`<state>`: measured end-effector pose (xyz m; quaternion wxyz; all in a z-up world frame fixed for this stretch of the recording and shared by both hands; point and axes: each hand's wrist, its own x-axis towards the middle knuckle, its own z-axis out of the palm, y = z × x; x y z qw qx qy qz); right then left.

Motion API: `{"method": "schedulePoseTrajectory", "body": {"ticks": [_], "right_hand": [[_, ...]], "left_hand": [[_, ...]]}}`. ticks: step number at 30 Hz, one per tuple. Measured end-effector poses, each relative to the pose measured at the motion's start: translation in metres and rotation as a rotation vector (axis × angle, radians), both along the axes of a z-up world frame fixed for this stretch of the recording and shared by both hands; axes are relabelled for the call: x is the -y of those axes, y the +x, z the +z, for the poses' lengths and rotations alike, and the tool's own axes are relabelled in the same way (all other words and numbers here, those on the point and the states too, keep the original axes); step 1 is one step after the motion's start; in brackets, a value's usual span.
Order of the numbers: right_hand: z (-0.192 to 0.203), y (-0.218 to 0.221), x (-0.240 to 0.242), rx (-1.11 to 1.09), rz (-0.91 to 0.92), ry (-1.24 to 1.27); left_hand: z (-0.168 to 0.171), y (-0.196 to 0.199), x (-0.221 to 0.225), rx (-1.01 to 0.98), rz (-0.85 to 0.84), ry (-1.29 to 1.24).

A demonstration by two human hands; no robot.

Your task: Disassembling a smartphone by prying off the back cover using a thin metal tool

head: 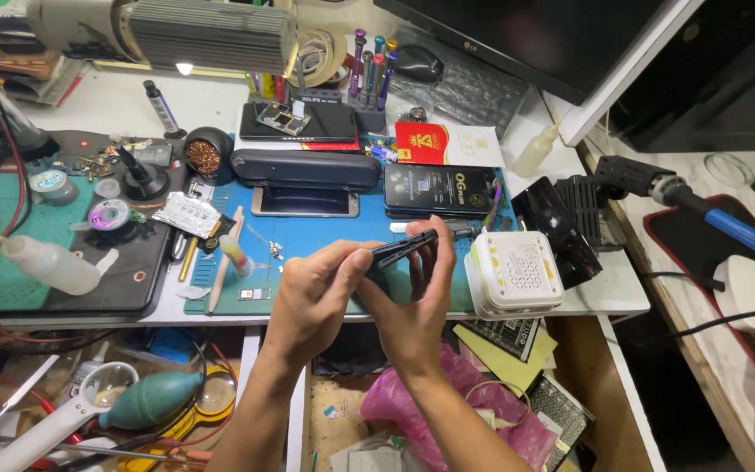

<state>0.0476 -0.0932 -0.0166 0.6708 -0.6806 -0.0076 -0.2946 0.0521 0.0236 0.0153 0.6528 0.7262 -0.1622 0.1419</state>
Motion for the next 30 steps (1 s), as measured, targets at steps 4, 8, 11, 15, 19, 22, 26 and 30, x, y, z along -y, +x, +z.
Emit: {"method": "schedulePoseTrajectory", "body": {"ticks": [4, 8, 11, 15, 19, 22, 26, 30], "right_hand": [[-0.002, 0.01, -0.003, 0.008, 0.02, -0.064], [0.002, 0.023, -0.005, 0.016, 0.02, -0.084], [0.006, 0.036, -0.01, 0.027, 0.025, -0.072], [0.009, 0.057, -0.019, 0.047, 0.017, -0.051], [0.02, 0.076, -0.03, 0.065, 0.038, -0.046], [0.022, 0.088, -0.032, 0.078, 0.063, -0.07], [0.015, 0.103, -0.036, 0.062, 0.096, -0.073], [0.001, 0.117, -0.037, 0.04, 0.119, -0.07]], "left_hand": [[0.0, 0.01, -0.007, 0.008, 0.0, -0.034], [0.004, 0.025, -0.013, 0.004, -0.006, -0.029], [0.005, 0.038, -0.019, 0.008, -0.013, -0.012], [0.007, 0.058, -0.027, 0.042, -0.006, -0.014], [0.012, 0.083, -0.033, 0.056, -0.02, -0.048], [0.007, 0.1, -0.039, 0.097, 0.009, -0.019], [0.011, 0.113, -0.046, 0.025, -0.025, -0.067], [-0.004, 0.126, -0.047, -0.1, -0.049, -0.144]]}}
